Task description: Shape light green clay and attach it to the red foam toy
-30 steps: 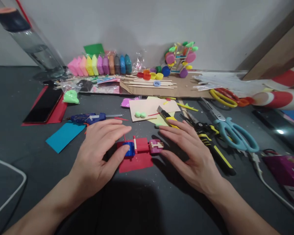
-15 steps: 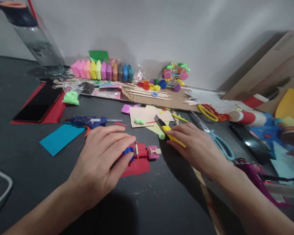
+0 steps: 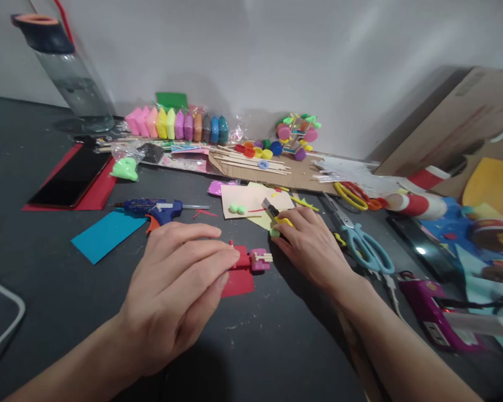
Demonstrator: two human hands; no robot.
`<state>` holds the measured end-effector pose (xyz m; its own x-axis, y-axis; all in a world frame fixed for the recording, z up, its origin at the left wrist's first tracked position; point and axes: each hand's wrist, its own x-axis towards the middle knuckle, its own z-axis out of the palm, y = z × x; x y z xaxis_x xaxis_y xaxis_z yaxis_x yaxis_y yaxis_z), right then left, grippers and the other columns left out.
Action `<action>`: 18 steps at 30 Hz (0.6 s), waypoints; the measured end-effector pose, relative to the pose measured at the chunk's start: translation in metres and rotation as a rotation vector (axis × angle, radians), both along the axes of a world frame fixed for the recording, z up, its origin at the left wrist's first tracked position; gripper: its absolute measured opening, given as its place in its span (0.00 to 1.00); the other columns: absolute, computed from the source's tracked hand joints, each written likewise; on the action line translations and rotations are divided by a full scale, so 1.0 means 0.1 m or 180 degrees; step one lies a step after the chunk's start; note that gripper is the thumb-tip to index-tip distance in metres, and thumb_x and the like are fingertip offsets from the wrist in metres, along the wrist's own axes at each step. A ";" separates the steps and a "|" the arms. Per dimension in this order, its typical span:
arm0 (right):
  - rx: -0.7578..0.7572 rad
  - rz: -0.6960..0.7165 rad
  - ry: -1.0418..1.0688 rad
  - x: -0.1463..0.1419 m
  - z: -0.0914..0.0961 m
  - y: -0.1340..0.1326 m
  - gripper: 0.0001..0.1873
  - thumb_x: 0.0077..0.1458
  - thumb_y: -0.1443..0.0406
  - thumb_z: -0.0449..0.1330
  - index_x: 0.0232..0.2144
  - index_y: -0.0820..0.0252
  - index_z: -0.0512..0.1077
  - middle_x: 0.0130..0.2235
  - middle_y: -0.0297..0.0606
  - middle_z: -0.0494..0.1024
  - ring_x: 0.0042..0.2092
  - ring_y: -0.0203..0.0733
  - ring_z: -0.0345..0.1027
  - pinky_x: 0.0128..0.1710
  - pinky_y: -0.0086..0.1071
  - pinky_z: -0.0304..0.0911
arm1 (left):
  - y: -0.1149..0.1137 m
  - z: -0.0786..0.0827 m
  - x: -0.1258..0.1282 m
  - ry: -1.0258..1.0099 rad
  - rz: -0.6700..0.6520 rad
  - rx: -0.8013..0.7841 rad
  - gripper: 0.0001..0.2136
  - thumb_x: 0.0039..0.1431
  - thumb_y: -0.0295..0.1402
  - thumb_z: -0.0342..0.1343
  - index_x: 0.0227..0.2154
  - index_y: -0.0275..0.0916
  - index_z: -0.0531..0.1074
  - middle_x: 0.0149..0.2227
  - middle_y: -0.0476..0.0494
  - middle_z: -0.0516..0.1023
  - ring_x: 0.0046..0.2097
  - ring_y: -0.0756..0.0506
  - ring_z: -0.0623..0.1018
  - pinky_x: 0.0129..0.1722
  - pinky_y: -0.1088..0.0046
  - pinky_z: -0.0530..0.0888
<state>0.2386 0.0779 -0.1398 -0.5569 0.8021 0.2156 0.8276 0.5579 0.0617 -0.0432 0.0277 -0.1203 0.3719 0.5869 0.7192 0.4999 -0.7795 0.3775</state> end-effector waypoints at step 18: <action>-0.0621 0.0825 0.2197 -0.58 0.44 -0.68 0.18 0.65 0.68 0.60 0.56 0.55 0.67 0.47 0.37 0.81 0.48 0.39 0.76 0.50 0.30 0.73 | -0.18 0.10 0.19 -0.2705 -0.1138 -0.3969 0.10 0.57 0.22 0.66 0.38 0.44 0.81 0.31 0.53 0.80 0.29 0.57 0.75 0.29 0.89 0.74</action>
<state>0.1811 0.0098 -0.0957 -0.5229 0.7234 0.4509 0.4838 0.6873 -0.5418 -0.0241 0.0095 -0.1106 0.3684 0.9266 -0.0759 -0.3278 0.2058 0.9221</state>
